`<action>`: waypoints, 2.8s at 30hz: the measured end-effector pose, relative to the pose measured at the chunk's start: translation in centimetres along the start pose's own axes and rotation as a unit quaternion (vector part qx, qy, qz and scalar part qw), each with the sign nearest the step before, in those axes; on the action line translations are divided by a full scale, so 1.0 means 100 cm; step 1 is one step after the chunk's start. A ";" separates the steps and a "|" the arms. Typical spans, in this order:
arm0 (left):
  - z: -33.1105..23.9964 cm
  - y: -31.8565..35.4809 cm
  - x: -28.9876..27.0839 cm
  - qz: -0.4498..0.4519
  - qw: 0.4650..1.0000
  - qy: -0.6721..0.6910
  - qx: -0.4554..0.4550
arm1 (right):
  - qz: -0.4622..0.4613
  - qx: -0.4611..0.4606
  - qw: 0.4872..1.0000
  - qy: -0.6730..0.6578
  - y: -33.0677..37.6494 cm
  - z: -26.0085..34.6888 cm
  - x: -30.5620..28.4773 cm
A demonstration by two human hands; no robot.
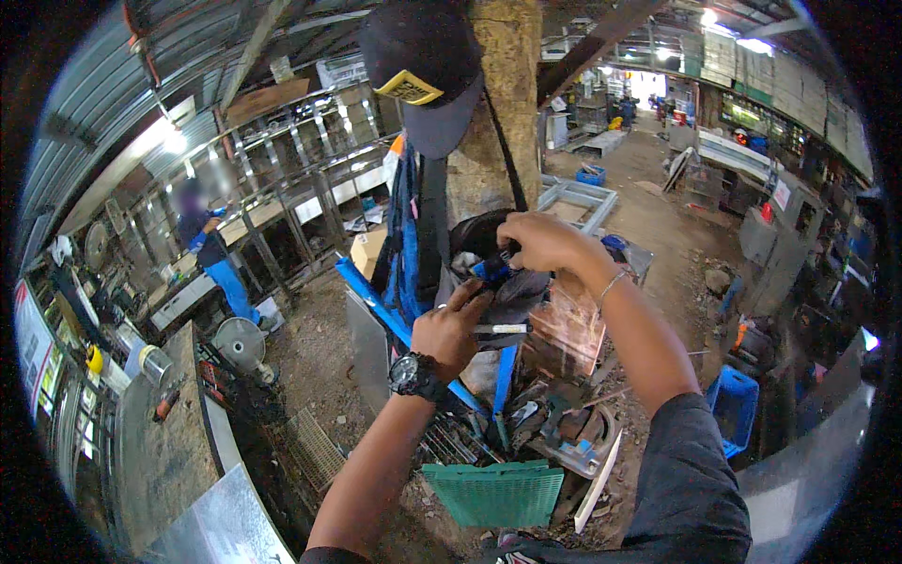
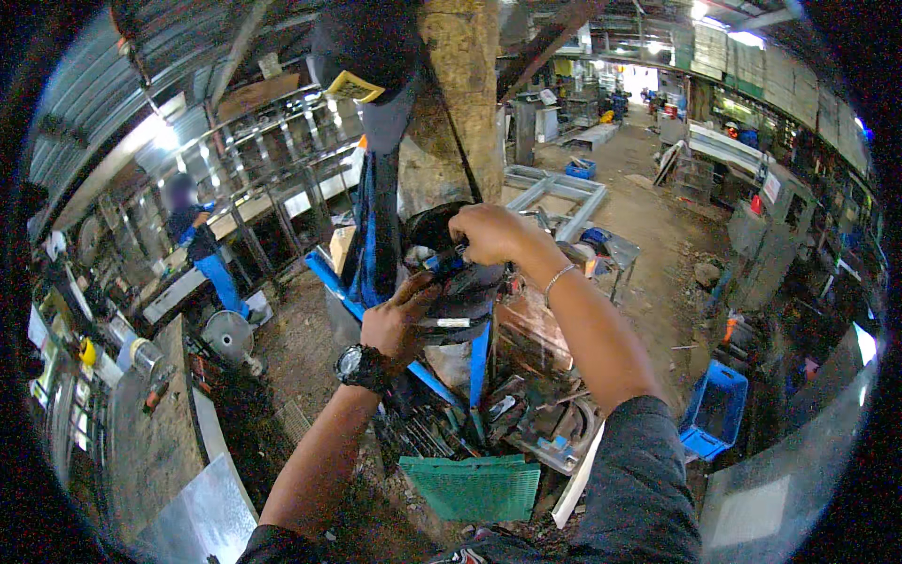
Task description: The person measures a large metal sheet using a tape measure and square, then marks lines and writes dimensions on the sheet with a marker. The person repeats the measuring and marking process on different sections of the sheet.
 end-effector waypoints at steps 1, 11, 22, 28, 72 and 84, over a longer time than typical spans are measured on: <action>0.000 0.002 -0.002 -0.001 1.000 -0.017 0.007 | -0.006 0.002 1.000 0.020 -0.004 0.001 0.003; 0.004 0.001 -0.010 0.008 0.996 0.066 -0.067 | -0.007 -0.068 0.998 -0.003 0.007 0.032 0.004; -0.008 -0.019 -0.024 -0.011 1.000 0.003 0.016 | 0.343 -0.049 0.926 0.148 -0.017 0.015 0.043; -0.006 -0.023 -0.014 0.016 1.000 -0.004 0.023 | 0.296 -0.004 0.918 0.262 -0.019 0.008 0.055; -0.008 0.590 -0.239 -0.436 0.635 0.274 -0.576 | 0.361 -0.173 0.515 -0.758 0.077 0.654 0.227; -0.026 0.702 -0.263 -0.589 0.389 0.637 -0.308 | 0.562 -0.064 0.256 -0.784 0.130 0.781 0.279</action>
Point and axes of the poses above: each hand's wrist, its own y-axis away from the middle knuckle, its own x-axis out of the palm, z = x × y, the point moved 8 cm from there along -y, towards the middle knuckle, and after that the axes turned 2 degrees about y, right-handed, at the moved point
